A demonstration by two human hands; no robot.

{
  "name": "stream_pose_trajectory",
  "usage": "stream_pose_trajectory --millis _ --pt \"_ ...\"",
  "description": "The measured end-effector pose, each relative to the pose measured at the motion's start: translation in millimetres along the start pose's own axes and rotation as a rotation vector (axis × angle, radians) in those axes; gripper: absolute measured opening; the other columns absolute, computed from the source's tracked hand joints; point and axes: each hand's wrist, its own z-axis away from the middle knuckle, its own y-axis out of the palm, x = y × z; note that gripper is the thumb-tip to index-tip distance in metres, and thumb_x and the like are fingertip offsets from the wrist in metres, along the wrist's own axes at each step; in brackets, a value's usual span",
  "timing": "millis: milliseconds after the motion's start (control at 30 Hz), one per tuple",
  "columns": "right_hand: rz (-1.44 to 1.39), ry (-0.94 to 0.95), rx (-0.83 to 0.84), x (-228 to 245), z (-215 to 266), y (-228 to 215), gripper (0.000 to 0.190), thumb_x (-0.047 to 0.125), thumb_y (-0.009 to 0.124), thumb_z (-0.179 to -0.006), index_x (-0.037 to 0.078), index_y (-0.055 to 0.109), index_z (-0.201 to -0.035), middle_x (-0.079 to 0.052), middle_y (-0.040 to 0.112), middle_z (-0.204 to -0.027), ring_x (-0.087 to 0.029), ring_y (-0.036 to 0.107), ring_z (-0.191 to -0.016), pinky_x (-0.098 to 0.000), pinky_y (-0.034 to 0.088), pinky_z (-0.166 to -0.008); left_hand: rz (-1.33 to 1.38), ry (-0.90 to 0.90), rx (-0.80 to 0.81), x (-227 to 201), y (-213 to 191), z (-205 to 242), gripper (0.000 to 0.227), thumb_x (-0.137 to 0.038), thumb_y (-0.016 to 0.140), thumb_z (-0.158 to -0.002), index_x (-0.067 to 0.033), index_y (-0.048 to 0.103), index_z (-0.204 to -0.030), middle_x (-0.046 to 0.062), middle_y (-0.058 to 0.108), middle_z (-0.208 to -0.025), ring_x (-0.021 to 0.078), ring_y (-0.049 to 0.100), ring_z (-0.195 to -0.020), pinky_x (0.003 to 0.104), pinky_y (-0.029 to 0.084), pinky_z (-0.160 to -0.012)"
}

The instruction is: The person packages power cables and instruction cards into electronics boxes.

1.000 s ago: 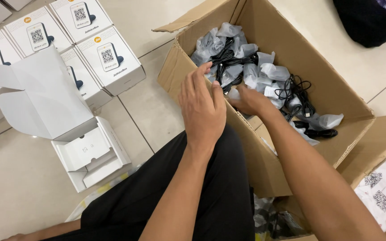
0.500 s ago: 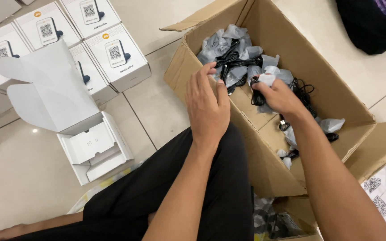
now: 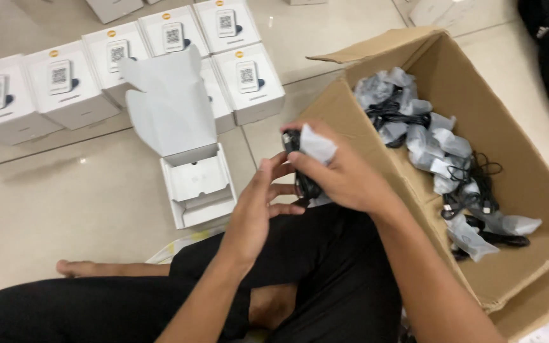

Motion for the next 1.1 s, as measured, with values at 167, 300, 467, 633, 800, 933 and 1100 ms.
stream_pose_trajectory --millis 167,300,467,633,800,933,1100 --pt "0.163 0.013 0.147 36.3 -36.4 86.5 0.048 0.031 0.062 -0.098 0.012 0.055 -0.141 -0.002 0.072 -0.093 -0.011 0.068 -0.089 -0.0305 0.054 -0.080 0.057 -0.296 -0.193 -52.7 -80.6 34.5 0.060 -0.050 0.041 -0.100 -0.0044 0.054 -0.137 0.008 0.064 -0.125 0.0174 0.067 -0.098 0.034 0.060 -0.076" --pt "0.202 -0.021 0.089 7.7 -54.6 129.1 0.038 0.039 0.062 -0.101 0.007 0.063 -0.121 -0.003 0.068 -0.080 -0.013 0.062 -0.077 -0.0326 0.052 -0.071 -0.134 -0.353 -0.295 -52.9 -137.6 45.0 0.047 -0.040 0.053 -0.097 -0.0111 0.060 -0.134 0.003 0.066 -0.121 0.0150 0.064 -0.094 0.032 0.056 -0.074" --pt "0.007 0.301 -0.087 -45.3 -59.6 127.6 0.040 0.043 0.058 -0.104 0.005 0.070 -0.097 -0.003 0.058 -0.072 -0.010 0.052 -0.066 -0.0306 0.045 -0.061 -0.811 -0.338 -0.378 -43.4 -156.3 50.7 0.039 -0.035 0.051 -0.106 -0.0085 0.059 -0.134 0.015 0.073 -0.110 0.0262 0.061 -0.083 0.040 0.050 -0.074" --pt "-0.201 0.394 -0.213 -46.6 -66.1 118.1 0.041 0.044 0.055 -0.105 0.006 0.069 -0.096 -0.002 0.060 -0.077 -0.008 0.051 -0.066 -0.0281 0.042 -0.057 -1.359 0.142 -0.254 0.3 -158.7 45.4 0.029 -0.018 0.062 -0.093 -0.0034 0.064 -0.119 0.014 0.069 -0.106 0.0316 0.065 -0.092 0.044 0.051 -0.073" --pt "-0.312 0.370 -0.281 -55.9 -71.1 117.6 0.042 0.047 0.056 -0.103 0.006 0.065 -0.102 -0.004 0.068 -0.081 -0.008 0.059 -0.073 -0.0253 0.048 -0.063 -1.615 0.233 -0.117 27.3 -160.4 38.2 0.029 0.001 0.065 -0.082 -0.0047 0.071 -0.110 0.007 0.069 -0.100 0.0263 0.065 -0.092 0.040 0.050 -0.080" --pt "-0.303 0.377 -0.288 -63.2 -73.2 117.7 0.043 0.049 0.058 -0.101 0.007 0.065 -0.108 -0.003 0.066 -0.083 -0.009 0.058 -0.074 -0.0251 0.046 -0.062 -1.619 0.304 -0.116 25.6 -162.1 32.6 0.033 0.003 0.065 -0.075 -0.0035 0.072 -0.107 0.007 0.070 -0.100 0.0266 0.065 -0.093 0.038 0.050 -0.082" --pt "-0.269 0.383 -0.228 -60.0 -71.5 119.6 0.037 0.036 0.068 -0.099 0.003 0.068 -0.117 -0.003 0.063 -0.088 -0.011 0.056 -0.076 -0.0283 0.046 -0.061 -1.677 0.333 -0.100 35.0 -166.0 35.5 0.023 0.000 0.067 -0.076 -0.0050 0.074 -0.097 0.007 0.073 -0.097 0.0247 0.065 -0.097 0.036 0.051 -0.093"
